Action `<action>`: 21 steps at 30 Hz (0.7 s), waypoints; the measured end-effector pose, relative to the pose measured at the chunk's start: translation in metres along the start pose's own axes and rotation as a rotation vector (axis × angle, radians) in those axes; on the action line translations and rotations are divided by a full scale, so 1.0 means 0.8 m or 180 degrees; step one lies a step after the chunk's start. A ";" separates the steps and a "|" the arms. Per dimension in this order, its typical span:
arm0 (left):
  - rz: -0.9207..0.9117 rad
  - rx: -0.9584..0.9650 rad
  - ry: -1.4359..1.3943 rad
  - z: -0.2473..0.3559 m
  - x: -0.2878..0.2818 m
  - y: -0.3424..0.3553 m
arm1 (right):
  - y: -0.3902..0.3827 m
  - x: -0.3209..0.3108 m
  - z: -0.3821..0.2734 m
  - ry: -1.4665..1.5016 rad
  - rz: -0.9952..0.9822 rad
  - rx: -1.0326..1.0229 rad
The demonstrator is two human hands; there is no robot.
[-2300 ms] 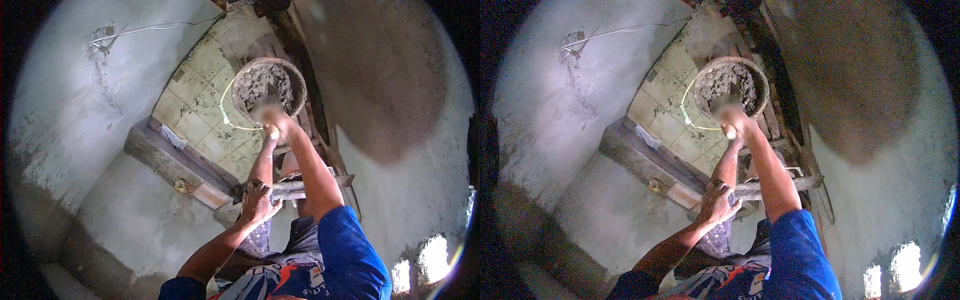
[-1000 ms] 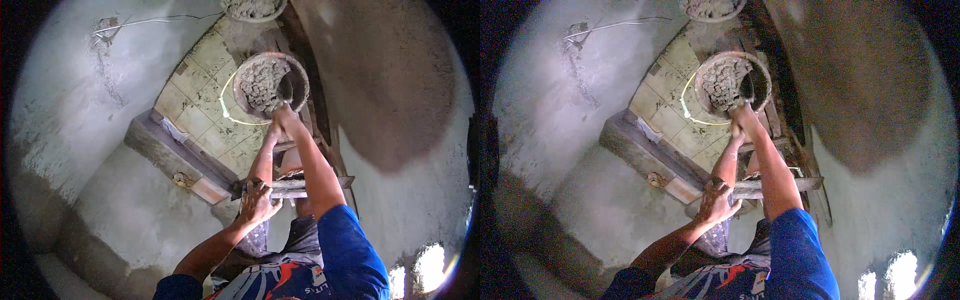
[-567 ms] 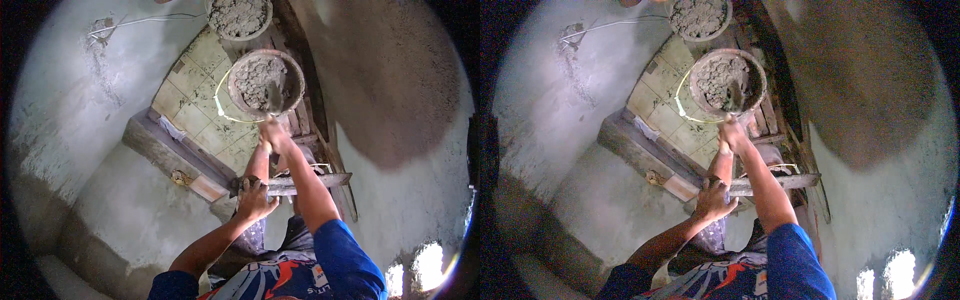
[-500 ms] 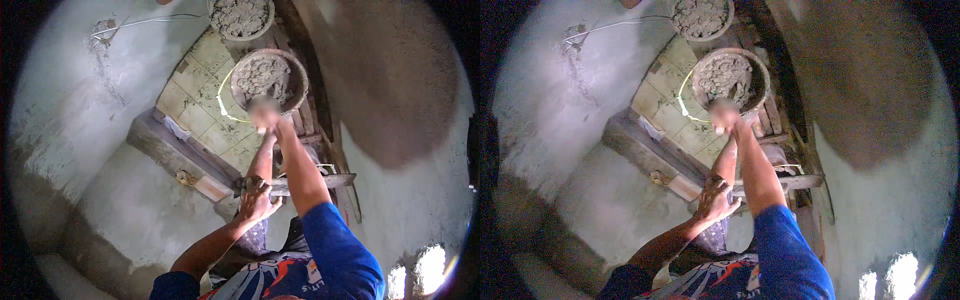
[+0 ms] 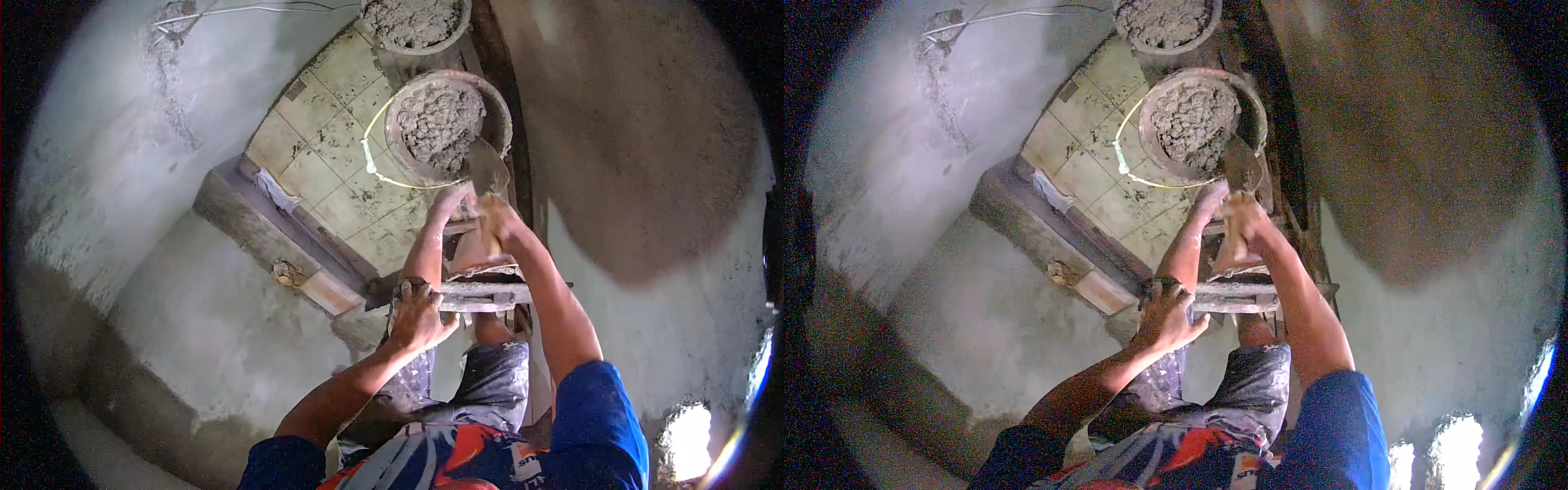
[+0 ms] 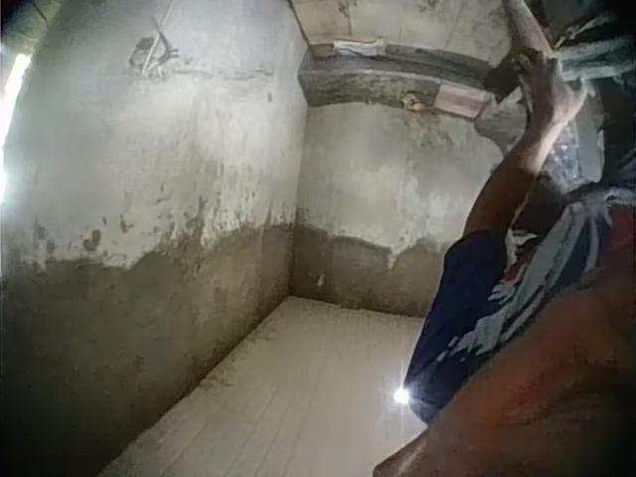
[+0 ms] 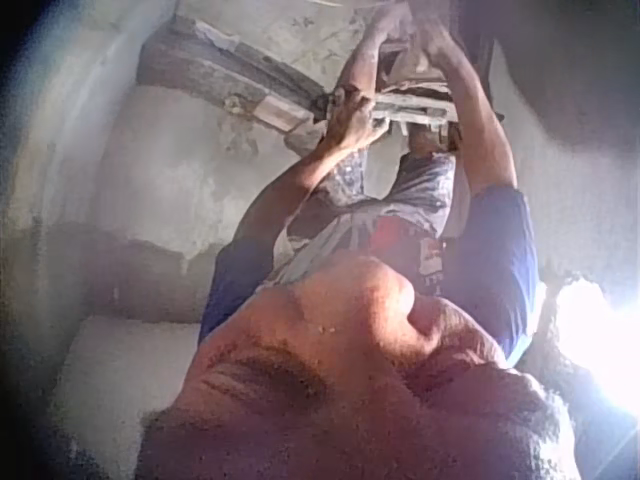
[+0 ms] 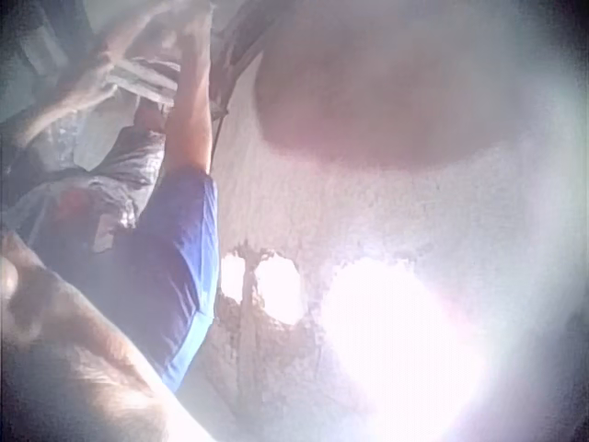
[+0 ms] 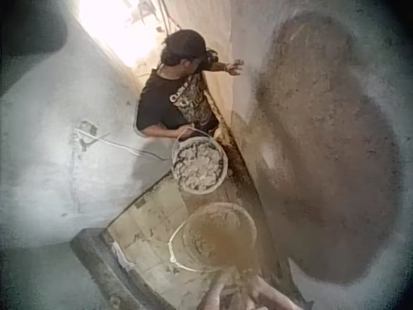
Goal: The person scoops mortar from a bucket with a trowel and applies it onto the wall surface.
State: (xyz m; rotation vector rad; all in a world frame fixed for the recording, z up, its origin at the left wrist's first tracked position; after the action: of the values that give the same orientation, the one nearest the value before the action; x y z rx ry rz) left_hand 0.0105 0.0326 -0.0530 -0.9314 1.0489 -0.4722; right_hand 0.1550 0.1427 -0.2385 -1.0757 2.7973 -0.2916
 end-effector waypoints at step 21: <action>-0.0125 0.0072 -0.0003 0.003 0.002 -0.002 | 0.049 0.010 -0.098 0.6228 0.0357 0.1863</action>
State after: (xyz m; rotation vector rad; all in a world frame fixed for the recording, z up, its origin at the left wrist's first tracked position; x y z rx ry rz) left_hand 0.0131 0.0318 -0.0521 -0.9335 1.0240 -0.5150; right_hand 0.1088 0.1764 -0.1717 -0.2766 3.0772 -3.2828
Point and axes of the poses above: each hand's wrist, its own y-axis towards the middle knuckle, its own x-axis out of the palm, z = x × y, the point moved 6 cm from there along y, towards the middle knuckle, and after that the axes turned 11 degrees about -x, right-handed, at the moved point
